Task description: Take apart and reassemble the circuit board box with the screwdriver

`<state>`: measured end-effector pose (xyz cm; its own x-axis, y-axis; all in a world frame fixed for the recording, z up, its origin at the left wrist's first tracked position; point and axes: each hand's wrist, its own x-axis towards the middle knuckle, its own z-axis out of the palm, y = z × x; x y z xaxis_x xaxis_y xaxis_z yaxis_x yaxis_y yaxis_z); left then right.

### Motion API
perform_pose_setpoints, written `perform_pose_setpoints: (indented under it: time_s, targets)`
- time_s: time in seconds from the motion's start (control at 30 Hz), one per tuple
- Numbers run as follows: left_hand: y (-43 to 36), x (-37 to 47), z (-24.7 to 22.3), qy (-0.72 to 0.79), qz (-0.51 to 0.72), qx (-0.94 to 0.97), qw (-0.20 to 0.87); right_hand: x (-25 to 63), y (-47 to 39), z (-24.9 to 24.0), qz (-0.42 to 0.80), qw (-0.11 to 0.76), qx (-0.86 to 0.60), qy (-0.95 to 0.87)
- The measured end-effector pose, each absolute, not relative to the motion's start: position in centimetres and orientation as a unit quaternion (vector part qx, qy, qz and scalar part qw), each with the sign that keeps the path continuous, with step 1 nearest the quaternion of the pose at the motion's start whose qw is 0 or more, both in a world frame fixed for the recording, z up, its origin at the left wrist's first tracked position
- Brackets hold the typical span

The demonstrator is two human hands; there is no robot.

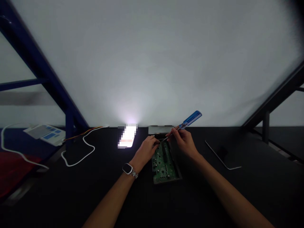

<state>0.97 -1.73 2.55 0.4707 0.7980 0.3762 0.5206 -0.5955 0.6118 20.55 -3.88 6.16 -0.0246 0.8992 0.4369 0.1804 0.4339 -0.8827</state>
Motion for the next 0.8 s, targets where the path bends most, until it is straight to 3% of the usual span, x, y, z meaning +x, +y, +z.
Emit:
perform_pose_setpoints:
  time_s: [0.27,0.8]
  targets:
    - [-1.2,1.0,3.1,0.388,0.318,0.839,0.212,21.3,-3.7,6.9,0.314,0.566,-0.442,-0.621]
    - [1.0,3.3,2.5,0.420,0.266,0.862,0.099,21.6,-2.5,6.7,0.284,0.566,-0.468,-0.617]
